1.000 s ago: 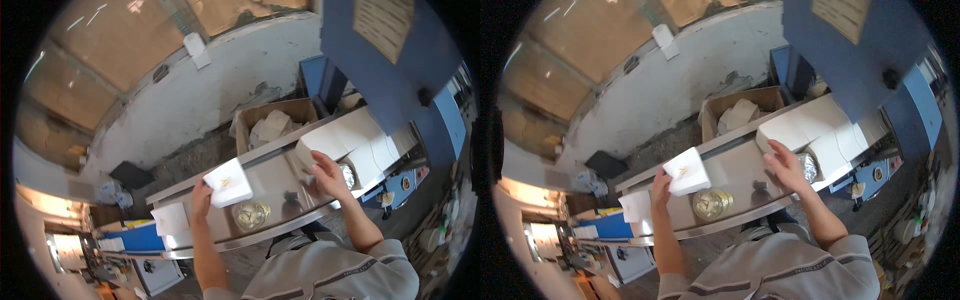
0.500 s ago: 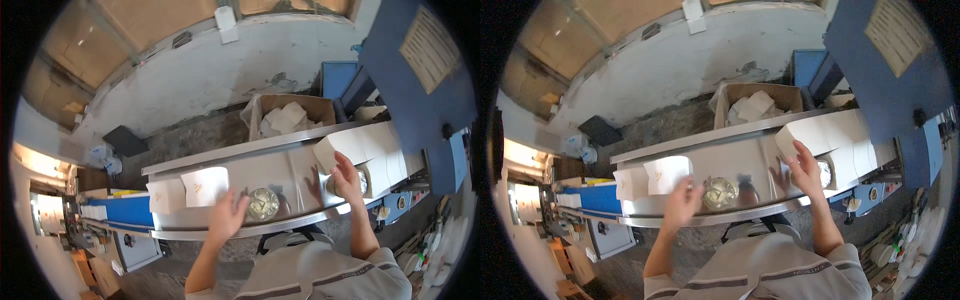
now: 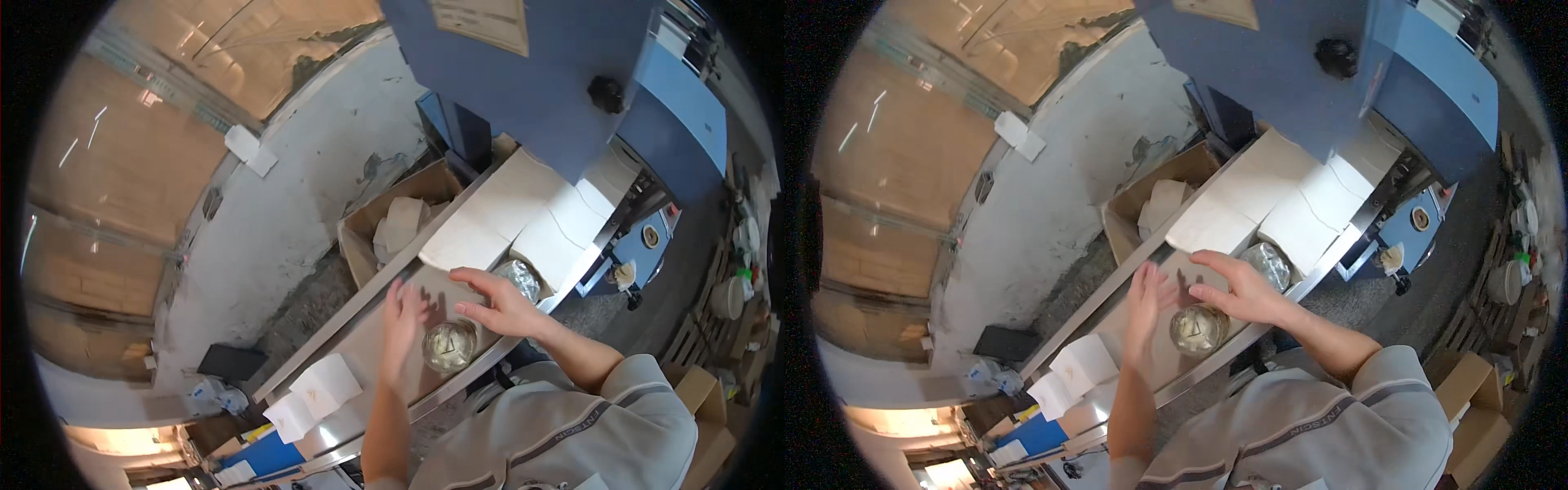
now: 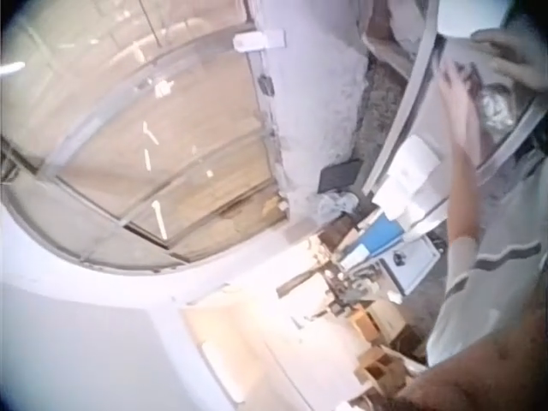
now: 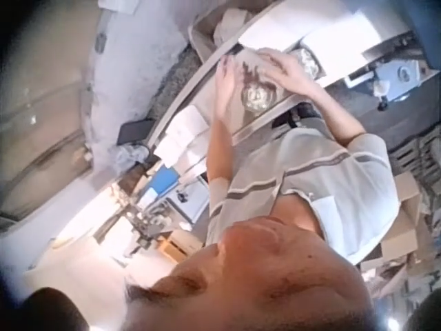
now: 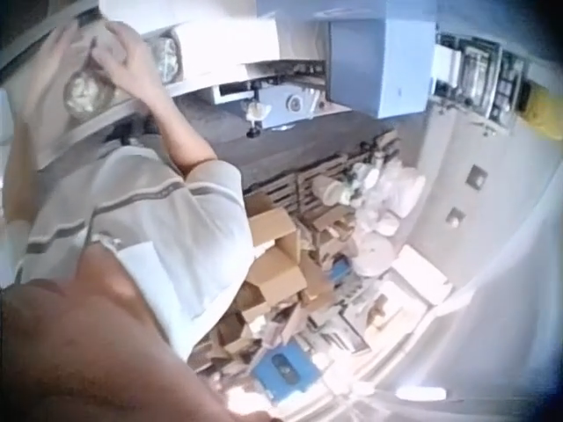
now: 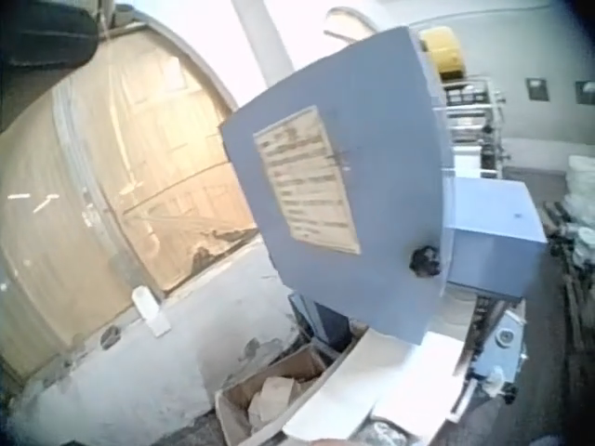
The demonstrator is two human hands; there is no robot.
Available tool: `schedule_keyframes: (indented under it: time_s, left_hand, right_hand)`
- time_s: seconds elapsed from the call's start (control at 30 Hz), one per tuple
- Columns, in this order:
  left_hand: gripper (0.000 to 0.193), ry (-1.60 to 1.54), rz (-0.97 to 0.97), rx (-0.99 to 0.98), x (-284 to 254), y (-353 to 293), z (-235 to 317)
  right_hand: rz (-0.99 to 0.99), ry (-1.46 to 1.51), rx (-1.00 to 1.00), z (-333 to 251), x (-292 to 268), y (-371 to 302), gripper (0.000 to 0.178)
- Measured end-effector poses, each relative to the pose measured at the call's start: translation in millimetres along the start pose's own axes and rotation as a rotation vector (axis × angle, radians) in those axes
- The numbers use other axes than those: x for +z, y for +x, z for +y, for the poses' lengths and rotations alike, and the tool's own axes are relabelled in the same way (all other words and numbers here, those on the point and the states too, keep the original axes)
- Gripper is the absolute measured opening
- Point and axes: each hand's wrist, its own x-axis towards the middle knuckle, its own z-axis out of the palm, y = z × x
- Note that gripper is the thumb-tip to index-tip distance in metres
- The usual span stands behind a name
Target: Sorting stacks of paper products from a production machine and placing them onto a conveyor belt for packaging.
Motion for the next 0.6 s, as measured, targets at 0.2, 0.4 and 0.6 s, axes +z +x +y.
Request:
schedule_keyframes:
  time_s: [0.2,0.4,0.6]
  left_hand:
    - [0.094,0.735,0.167,0.297,102,71,51]
    - [0.093,0.89,0.112,0.219,127,76,64]
    - [0.085,0.906,0.136,0.219,136,80,69]
  right_hand:
    - [0.009,0.083,-0.011,4,-32,-22,0.048]
    - [0.027,0.115,-0.025,19,-50,-35,0.047]
    - [-0.007,0.107,-0.032,24,-60,-31,0.044]
